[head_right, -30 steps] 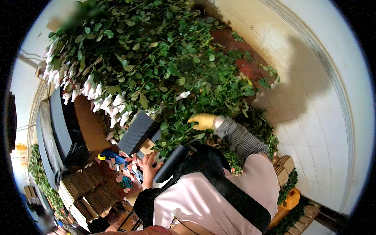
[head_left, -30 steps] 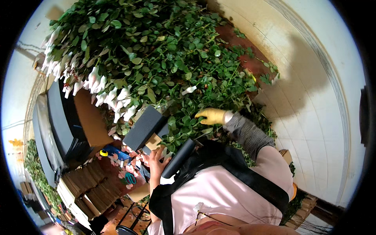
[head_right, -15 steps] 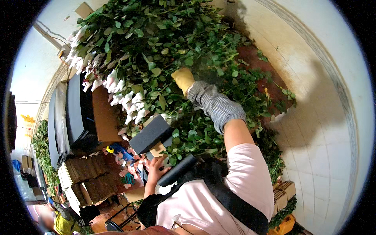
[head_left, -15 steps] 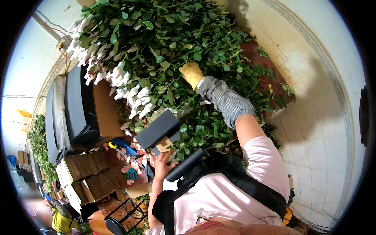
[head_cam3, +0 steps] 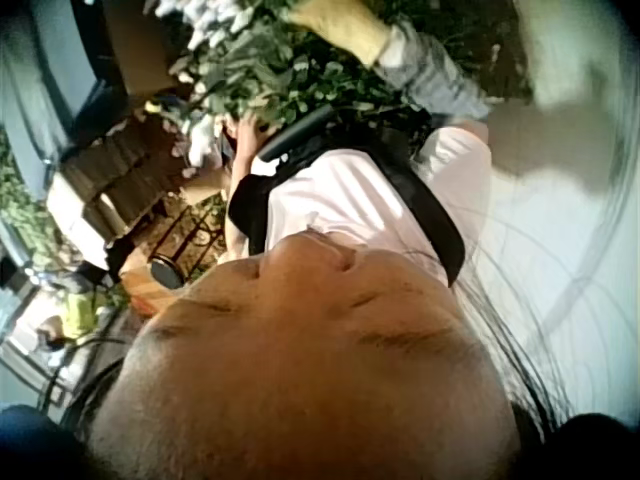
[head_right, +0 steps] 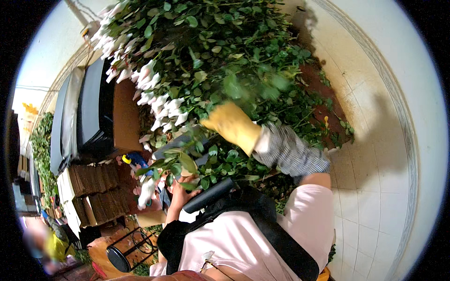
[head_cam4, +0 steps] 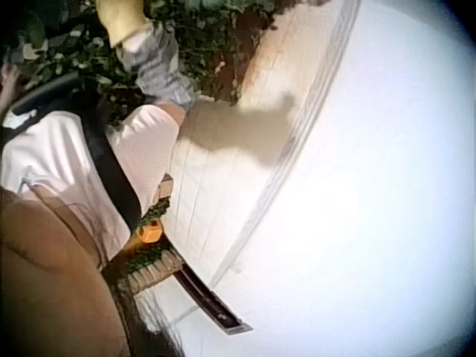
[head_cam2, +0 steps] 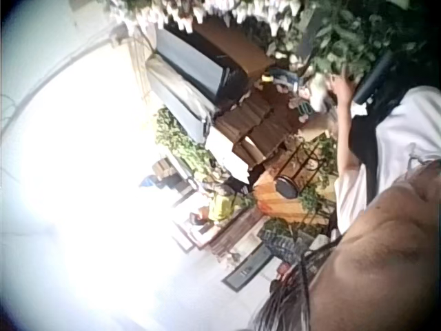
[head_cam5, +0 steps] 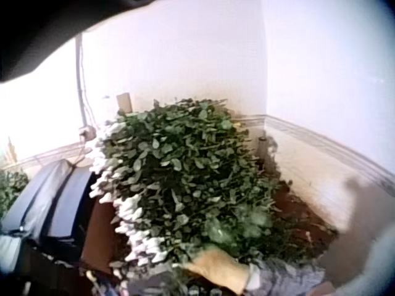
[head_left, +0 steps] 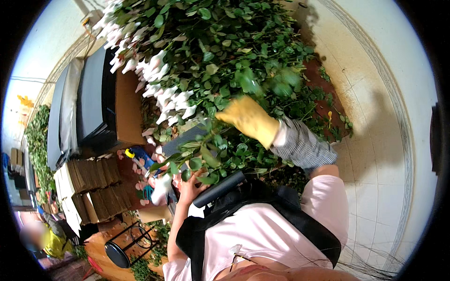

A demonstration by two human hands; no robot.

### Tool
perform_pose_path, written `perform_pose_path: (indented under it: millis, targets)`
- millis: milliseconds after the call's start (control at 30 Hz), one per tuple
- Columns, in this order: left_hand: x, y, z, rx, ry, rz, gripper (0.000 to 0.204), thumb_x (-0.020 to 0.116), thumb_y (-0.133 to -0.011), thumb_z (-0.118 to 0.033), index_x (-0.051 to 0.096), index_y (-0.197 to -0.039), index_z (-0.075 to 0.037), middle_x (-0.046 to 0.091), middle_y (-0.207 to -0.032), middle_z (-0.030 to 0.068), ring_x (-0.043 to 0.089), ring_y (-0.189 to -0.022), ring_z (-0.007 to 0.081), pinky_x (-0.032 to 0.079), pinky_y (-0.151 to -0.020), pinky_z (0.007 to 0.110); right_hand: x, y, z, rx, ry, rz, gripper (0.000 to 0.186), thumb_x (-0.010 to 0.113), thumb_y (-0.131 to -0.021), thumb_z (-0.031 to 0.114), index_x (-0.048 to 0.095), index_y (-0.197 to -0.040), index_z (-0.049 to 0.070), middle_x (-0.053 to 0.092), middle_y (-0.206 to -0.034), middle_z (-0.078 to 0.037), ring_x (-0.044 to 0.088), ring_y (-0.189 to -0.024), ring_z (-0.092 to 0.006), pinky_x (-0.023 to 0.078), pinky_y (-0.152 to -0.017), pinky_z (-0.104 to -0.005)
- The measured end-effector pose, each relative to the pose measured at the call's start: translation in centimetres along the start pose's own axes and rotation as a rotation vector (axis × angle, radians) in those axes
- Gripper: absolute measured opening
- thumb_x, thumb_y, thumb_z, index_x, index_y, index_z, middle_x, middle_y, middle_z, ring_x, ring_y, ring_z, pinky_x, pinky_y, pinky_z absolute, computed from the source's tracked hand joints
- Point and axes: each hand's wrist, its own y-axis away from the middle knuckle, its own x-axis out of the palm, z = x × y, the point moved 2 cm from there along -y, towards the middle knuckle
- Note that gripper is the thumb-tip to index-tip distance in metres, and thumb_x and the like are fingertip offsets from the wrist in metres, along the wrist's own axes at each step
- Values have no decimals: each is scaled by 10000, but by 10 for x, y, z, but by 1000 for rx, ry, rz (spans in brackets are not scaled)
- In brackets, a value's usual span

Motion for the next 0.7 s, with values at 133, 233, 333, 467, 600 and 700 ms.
perform_pose_path:
  millis: [133, 233, 333, 467, 600, 700]
  targets:
    - [1, -1, 4, 74, -153, -75, 607, 864, -727, -355, 653, -1218, -66, 673, -1086, 159, 649, -1013, 359, 535, -870, 442, 128, 74, -3, 161, 125, 443, 263, 519, -985, 102, 711, -1134, 203, 739, -931, -61, 708, -814, -231, 568, -715, -360]
    - [-6, -2, -3, 101, -117, -36, 511, 811, -784, -297, 671, -1242, -119, 658, -1171, 134, 628, -1094, 333, 509, -912, 437, 156, 103, 9, 359, 129, 596, 230, 548, -980, 143, 698, -1150, 180, 738, -951, -59, 715, -885, -224, 556, -724, -363]
    - [-21, -5, -26, 169, -491, -61, 427, 794, -786, -272, 697, -1188, -164, 601, -1270, 110, 567, -1160, 325, 454, -979, 456, 144, 124, 34, 431, 57, 409, 274, 605, -954, 163, 638, -1223, 122, 701, -1056, -106, 685, -970, -250, 539, -831, -380]
    - [-13, -14, -21, 226, -474, -105, 332, 800, -772, -270, 710, -1069, -149, 563, -1192, 135, 542, -1088, 339, 443, -964, 470, 192, 145, 20, 410, -141, 235, 443, 681, -919, 190, 558, -1319, 45, 652, -1195, -170, 646, -1083, -286, 516, -974, -403]
    - [-15, -19, -16, 235, -268, -66, 376, 824, -760, -220, 688, -1093, -110, 525, -1163, 187, 548, -1054, 377, 487, -897, 468, 101, 105, -17, 300, -503, 562, 629, 683, -919, 286, 461, -1457, 45, 629, -1290, -194, 640, -1131, -323, 491, -1039, -428]
    - [-6, -11, 3, 188, -195, -79, 409, 831, -752, -190, 649, -1105, -92, 497, -1208, 206, 529, -1102, 399, 470, -930, 478, 46, 41, -59, 281, -493, 211, 618, 650, -947, 259, 424, -1482, 48, 616, -1315, -195, 663, -1056, -307, 550, -950, -424]
